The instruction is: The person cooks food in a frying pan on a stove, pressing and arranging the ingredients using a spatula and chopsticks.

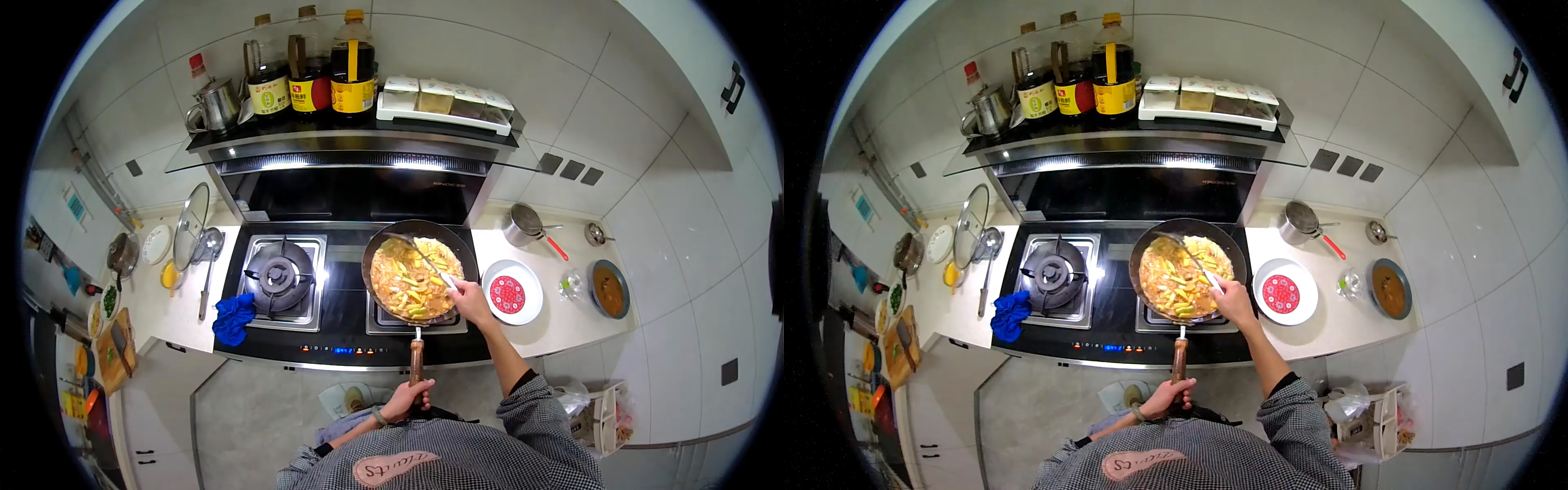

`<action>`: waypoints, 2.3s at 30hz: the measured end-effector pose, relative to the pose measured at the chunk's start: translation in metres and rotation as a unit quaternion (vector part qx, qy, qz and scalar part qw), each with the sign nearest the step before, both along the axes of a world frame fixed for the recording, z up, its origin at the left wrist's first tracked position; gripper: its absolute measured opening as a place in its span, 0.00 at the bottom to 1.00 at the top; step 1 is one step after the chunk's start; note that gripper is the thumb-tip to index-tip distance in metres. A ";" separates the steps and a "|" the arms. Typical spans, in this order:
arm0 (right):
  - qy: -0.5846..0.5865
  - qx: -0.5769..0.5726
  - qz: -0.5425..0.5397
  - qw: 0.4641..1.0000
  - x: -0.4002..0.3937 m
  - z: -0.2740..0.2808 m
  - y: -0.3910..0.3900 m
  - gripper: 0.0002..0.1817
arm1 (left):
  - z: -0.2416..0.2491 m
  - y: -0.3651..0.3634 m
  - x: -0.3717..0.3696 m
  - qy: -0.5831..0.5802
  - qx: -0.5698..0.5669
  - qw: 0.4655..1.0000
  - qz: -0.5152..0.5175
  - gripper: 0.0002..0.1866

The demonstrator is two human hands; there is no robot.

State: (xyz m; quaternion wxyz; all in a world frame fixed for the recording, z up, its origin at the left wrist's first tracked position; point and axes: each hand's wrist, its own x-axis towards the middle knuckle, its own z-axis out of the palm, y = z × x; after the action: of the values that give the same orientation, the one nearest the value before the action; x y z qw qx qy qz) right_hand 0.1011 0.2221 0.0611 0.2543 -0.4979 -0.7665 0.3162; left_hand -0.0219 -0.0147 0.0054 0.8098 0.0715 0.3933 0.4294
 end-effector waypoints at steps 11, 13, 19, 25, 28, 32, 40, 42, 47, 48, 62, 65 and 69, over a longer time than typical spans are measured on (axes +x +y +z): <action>-0.246 0.147 0.136 0.948 0.057 0.094 -0.068 0.21 | -0.004 0.001 0.000 -0.010 0.001 1.000 -0.013 0.13; -0.283 0.158 0.132 0.937 0.075 0.121 -0.073 0.20 | -0.004 0.002 -0.001 -0.005 0.007 1.000 -0.016 0.13; -0.364 0.057 0.041 0.929 0.101 0.188 -0.101 0.17 | -0.004 0.001 -0.001 -0.018 0.011 1.000 -0.007 0.12; -0.290 0.067 0.055 0.953 0.092 0.099 -0.099 0.18 | -0.006 0.001 0.000 -0.018 0.008 1.000 0.000 0.12; -0.231 0.059 0.031 0.971 0.062 0.077 -0.100 0.18 | -0.006 0.001 0.000 -0.028 0.007 1.000 0.002 0.12; -0.117 0.012 -0.010 0.993 0.055 0.074 -0.097 0.18 | -0.003 0.001 -0.001 -0.012 0.011 1.000 0.004 0.13; -0.077 0.102 -0.025 0.992 0.027 0.053 -0.082 0.19 | -0.003 0.000 0.000 -0.005 -0.001 1.000 0.003 0.13; -0.074 0.128 -0.012 0.989 0.026 0.039 -0.085 0.19 | -0.004 -0.001 0.001 0.001 -0.004 1.000 0.004 0.13; -0.119 0.175 0.011 0.977 0.021 0.039 -0.085 0.19 | -0.005 0.000 0.001 -0.003 -0.002 1.000 0.007 0.12; -0.098 0.187 0.008 0.977 0.018 0.037 -0.084 0.19 | -0.006 -0.001 0.001 -0.003 -0.004 1.000 0.005 0.12; -0.098 0.175 -0.073 0.977 0.010 -0.007 -0.047 0.17 | -0.006 0.001 0.001 0.003 -0.002 1.000 -0.010 0.12; -0.141 0.139 -0.080 0.977 0.011 -0.022 -0.044 0.20 | -0.006 0.000 0.001 0.000 -0.003 1.000 -0.010 0.12; -0.113 0.136 -0.088 0.980 0.027 -0.016 -0.058 0.21 | -0.002 0.002 -0.002 0.019 0.011 1.000 -0.016 0.12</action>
State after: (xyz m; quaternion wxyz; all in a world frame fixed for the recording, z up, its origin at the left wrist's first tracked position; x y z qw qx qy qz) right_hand 0.1286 0.1638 0.0450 0.2582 -0.5570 -0.7791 0.1272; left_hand -0.0239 -0.0131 0.0034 0.8081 0.0951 0.4029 0.4190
